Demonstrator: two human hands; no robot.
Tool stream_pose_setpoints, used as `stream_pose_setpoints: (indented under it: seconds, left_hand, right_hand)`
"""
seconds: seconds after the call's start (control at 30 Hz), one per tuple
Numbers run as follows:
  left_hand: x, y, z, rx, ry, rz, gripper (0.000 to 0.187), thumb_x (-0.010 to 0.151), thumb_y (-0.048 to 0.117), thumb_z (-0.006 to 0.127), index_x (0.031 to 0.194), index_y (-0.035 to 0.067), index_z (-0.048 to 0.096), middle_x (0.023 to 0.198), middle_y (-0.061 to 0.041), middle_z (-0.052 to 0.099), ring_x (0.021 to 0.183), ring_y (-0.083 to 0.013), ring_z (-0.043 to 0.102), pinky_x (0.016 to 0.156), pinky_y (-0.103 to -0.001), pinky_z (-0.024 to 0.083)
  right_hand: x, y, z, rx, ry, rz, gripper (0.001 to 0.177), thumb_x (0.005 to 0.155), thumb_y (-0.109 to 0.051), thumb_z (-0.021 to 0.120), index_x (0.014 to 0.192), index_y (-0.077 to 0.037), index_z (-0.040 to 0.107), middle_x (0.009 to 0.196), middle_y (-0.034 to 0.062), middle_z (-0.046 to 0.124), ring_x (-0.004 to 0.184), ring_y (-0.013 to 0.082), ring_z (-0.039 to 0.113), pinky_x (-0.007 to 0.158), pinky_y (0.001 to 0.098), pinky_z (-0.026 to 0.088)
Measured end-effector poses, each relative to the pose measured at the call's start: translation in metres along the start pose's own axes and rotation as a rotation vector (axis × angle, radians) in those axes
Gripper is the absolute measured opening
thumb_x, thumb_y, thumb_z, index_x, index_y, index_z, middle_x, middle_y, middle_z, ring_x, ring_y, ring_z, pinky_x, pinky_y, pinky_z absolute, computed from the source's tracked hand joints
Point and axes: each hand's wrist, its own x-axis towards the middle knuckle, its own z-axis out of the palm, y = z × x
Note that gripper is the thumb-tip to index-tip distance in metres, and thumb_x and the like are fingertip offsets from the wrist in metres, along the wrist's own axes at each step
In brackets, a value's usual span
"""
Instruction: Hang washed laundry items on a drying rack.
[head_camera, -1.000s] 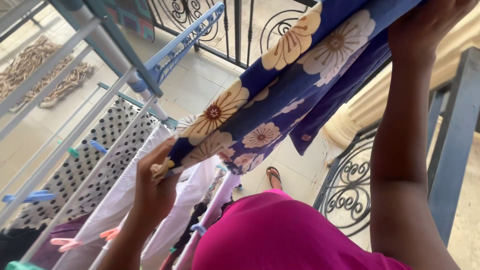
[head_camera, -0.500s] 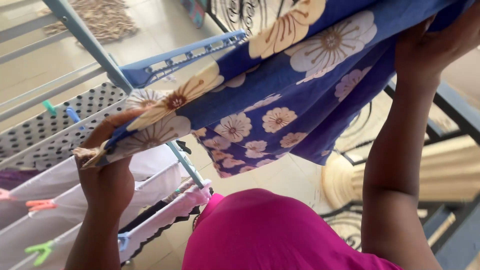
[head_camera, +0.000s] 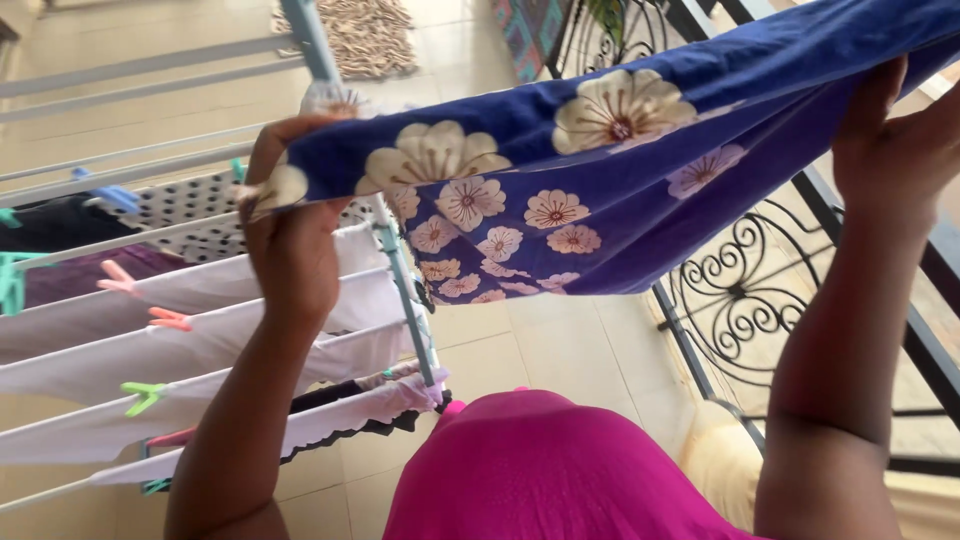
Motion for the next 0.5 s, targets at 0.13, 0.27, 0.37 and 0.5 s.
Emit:
stream_pose_setpoints:
  seconds: [0.13, 0.27, 0.37, 0.5]
  left_hand:
    - [0.026, -0.01, 0.002, 0.232, -0.03, 0.193, 0.025, 0.109, 0.003, 0.053, 0.134, -0.001, 0.057, 0.128, -0.01, 0.062, 0.119, -0.0169, 0.061, 0.108, -0.028, 0.05]
    - [0.059, -0.015, 0.016, 0.687, -0.24, 0.49, 0.042, 0.103, 0.0, 0.05, 0.144, 0.008, 0.047, 0.14, -0.012, 0.057, 0.136, -0.0239, 0.058, 0.118, -0.035, 0.045]
    - [0.079, -0.029, 0.031, 0.992, -0.266, 0.619, 0.07, 0.09, -0.006, 0.068, 0.15, 0.014, 0.037, 0.15, -0.024, 0.042, 0.145, -0.0424, 0.044, 0.122, -0.042, 0.043]
    - [0.094, -0.075, 0.032, 1.281, -0.097, 0.633, 0.099, 0.088, 0.018, 0.092, 0.16, 0.024, 0.025, 0.154, -0.028, 0.036, 0.147, -0.053, 0.04, 0.126, -0.06, 0.036]
  right_hand:
    - [-0.011, 0.027, 0.035, 0.044, -0.018, -0.12, 0.014, 0.116, 0.007, 0.049, 0.128, 0.013, 0.054, 0.117, 0.0212, 0.071, 0.101, 0.0303, 0.073, 0.091, 0.0309, 0.056]
    - [-0.042, 0.075, 0.101, 0.054, -0.163, 0.163, 0.021, 0.113, -0.002, 0.055, 0.108, 0.01, 0.071, 0.088, 0.0127, 0.073, 0.069, 0.0237, 0.069, 0.059, 0.0286, 0.043]
    - [-0.018, 0.08, 0.126, -0.011, -0.176, 0.169, 0.022, 0.111, -0.008, 0.06, 0.105, 0.008, 0.073, 0.076, 0.0118, 0.068, 0.06, 0.0231, 0.064, 0.054, 0.0321, 0.038]
    - [0.055, 0.034, 0.132, 0.246, -0.024, -0.203, 0.013, 0.12, 0.001, 0.051, 0.125, 0.011, 0.056, 0.112, 0.0181, 0.064, 0.103, 0.0245, 0.066, 0.087, 0.03, 0.054]
